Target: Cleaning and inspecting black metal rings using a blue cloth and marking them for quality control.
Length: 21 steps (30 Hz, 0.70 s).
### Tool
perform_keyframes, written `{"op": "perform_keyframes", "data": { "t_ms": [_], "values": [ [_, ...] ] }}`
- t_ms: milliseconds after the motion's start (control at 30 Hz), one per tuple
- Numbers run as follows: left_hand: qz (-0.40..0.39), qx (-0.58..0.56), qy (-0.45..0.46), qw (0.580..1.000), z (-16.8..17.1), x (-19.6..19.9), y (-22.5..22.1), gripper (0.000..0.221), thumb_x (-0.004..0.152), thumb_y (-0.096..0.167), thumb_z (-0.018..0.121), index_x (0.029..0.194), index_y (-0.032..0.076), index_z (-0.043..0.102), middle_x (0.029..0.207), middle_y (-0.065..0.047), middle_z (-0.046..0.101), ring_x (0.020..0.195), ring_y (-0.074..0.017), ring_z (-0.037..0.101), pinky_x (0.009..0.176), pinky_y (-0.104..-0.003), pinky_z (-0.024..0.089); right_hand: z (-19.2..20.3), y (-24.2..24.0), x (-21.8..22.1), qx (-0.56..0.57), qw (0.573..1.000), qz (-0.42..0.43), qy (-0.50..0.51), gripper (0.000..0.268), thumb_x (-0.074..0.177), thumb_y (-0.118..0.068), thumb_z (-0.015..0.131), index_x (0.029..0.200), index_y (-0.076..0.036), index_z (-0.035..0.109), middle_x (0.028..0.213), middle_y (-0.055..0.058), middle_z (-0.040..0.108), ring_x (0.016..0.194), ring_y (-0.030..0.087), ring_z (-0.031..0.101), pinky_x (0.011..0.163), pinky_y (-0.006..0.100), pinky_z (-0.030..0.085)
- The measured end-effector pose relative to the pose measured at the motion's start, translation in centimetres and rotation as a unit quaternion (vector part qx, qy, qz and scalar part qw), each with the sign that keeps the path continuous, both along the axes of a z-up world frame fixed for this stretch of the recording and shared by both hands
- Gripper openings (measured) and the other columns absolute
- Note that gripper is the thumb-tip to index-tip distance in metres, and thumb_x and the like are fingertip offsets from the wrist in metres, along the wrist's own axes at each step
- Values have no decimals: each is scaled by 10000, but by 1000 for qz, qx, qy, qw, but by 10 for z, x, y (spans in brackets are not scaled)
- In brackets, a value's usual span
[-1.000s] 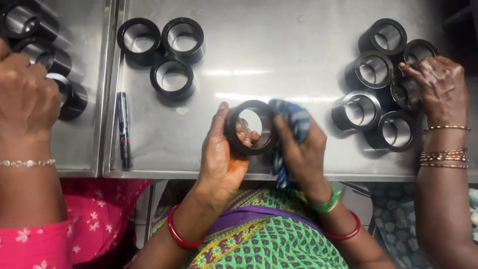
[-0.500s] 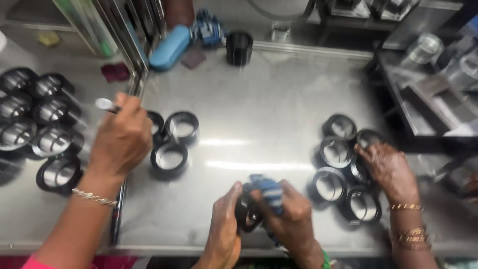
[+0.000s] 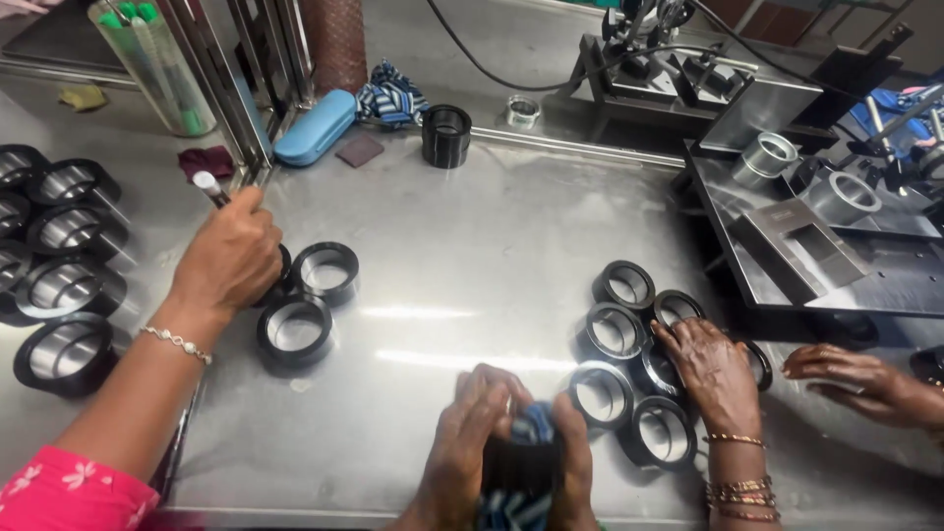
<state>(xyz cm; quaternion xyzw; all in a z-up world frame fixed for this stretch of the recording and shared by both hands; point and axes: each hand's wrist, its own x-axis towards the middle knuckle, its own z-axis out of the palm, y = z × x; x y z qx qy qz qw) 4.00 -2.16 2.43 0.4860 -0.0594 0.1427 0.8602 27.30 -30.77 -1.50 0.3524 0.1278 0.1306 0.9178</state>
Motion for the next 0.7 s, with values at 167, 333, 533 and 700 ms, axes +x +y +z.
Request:
{"op": "perform_keyframes", "data": {
  "t_ms": [167, 333, 533, 700],
  "values": [
    [282, 466, -66, 836, 16, 1, 11, 368, 1148, 323, 362, 995, 70, 582, 1069, -49, 555, 965, -224, 491, 796, -326, 514, -24, -19, 14, 650, 690, 62, 311, 480, 982, -38, 475, 1431, -197, 529, 1230, -11, 630, 1140, 126, 605, 1145, 254, 465],
    [103, 160, 162, 968, 10, -8, 19, 446, 1089, 410, 360, 1043, 35, 599, 933, -76, 473, 748, -174, 523, 674, -350, 520, 0, -3, 6, 614, 719, 63, 319, 520, 994, -103, 480, 1493, -243, 518, 1152, -8, 641, 1091, 126, 613, 1033, 261, 490],
    [69, -389, 288, 872, -28, 2, 16, 363, 1025, 399, 504, 1048, 57, 624, 946, -75, 654, 874, -195, 665, 825, -366, 567, 1, -10, 6, 575, 745, 81, 329, 539, 1011, -158, 489, 1528, -301, 532, 1081, -22, 653, 1051, 110, 620, 941, 256, 507],
    [68, -415, 228, 878, -34, -6, 22, 388, 960, 468, 558, 1116, 116, 599, 972, -30, 617, 915, -190, 678, 849, -378, 590, -1, -19, 8, 580, 736, 138, 321, 466, 1019, -167, 504, 1451, -306, 609, 1112, -45, 655, 1097, 91, 629, 991, 254, 503]
  ]
}}
